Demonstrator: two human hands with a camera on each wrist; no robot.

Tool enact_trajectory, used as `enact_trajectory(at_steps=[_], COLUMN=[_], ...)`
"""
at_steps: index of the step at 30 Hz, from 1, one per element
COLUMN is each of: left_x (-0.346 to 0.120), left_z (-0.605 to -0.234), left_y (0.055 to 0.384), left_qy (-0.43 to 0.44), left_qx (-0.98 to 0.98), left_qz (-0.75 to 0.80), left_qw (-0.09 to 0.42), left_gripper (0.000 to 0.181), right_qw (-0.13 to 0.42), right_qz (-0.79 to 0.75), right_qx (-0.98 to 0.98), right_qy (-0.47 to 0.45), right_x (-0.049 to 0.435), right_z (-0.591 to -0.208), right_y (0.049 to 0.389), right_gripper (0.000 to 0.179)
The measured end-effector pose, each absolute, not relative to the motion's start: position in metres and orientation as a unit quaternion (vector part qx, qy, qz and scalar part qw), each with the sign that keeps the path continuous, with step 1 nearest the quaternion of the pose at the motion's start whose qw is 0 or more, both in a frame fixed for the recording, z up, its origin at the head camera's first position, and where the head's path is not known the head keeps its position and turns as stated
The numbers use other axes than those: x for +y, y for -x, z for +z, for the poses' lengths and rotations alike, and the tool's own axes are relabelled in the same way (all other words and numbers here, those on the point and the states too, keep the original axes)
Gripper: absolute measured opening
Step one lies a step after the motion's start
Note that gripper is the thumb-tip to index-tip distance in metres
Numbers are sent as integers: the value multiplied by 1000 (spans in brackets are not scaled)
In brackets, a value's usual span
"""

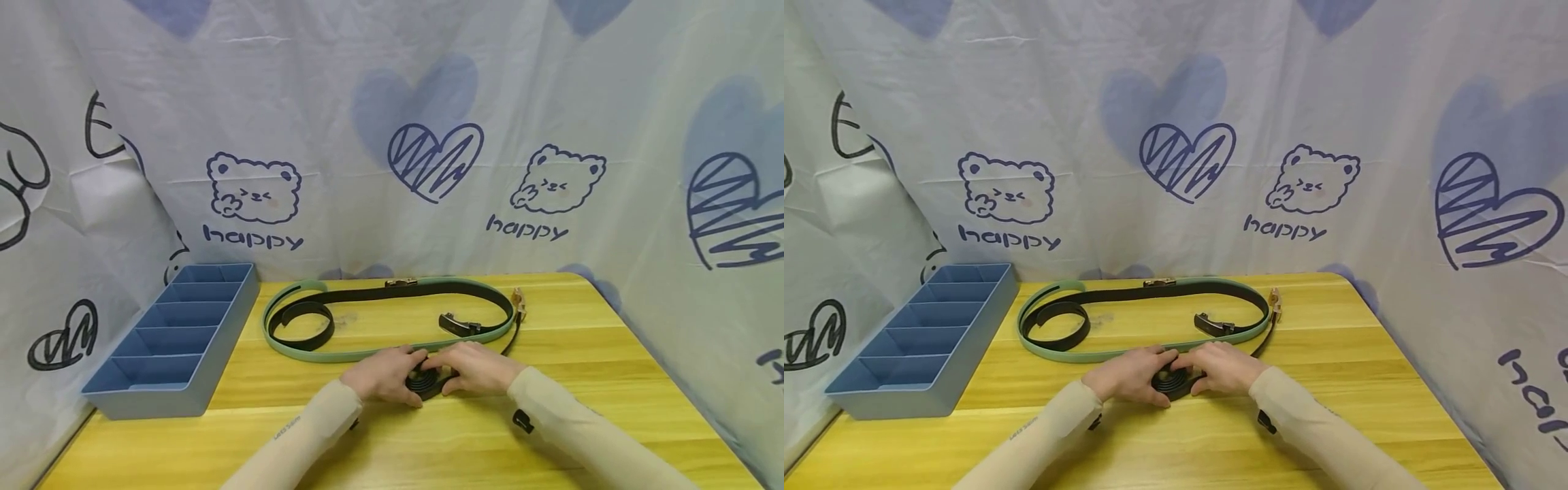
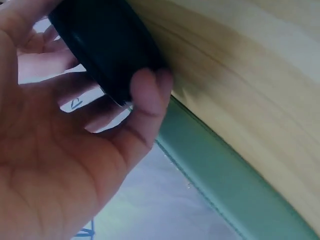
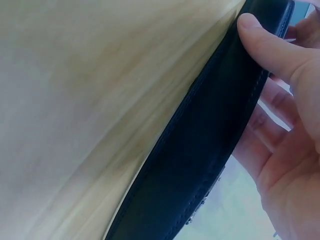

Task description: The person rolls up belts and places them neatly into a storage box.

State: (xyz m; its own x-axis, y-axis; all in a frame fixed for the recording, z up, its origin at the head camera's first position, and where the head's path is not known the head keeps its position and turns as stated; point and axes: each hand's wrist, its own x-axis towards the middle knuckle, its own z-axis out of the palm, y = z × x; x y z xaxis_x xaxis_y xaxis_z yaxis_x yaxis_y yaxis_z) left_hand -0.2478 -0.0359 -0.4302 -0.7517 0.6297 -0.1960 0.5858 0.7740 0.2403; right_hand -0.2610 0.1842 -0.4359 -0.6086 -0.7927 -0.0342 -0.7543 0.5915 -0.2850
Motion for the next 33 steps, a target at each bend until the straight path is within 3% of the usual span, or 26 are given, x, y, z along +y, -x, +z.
enact_trajectory(at_steps=[8, 16, 22, 29, 33], left_x=[-32, -36, -37, -30, -31], left_z=[-433, -428, -424, -426, -427], left_y=[247, 249, 249, 244, 245], left_qy=[-304, -319, -322, -318, -330], left_qx=[942, 932, 930, 939, 936], left_qz=[74, 83, 82, 62, 59], left_qw=[117, 150, 158, 119, 110], left_gripper=[91, 89, 77, 84, 70], right_qw=[81, 110, 92, 67, 70], right_qz=[-130, -118, -125, -140, -137], right_qx=[889, 888, 882, 880, 881], right_qy=[431, 431, 444, 448, 447], right_x=[184, 185, 182, 179, 180], right_z=[-436, -434, -435, -438, -439], right_y=[261, 264, 262, 261, 263], right_gripper=[52, 60, 50, 41, 41])
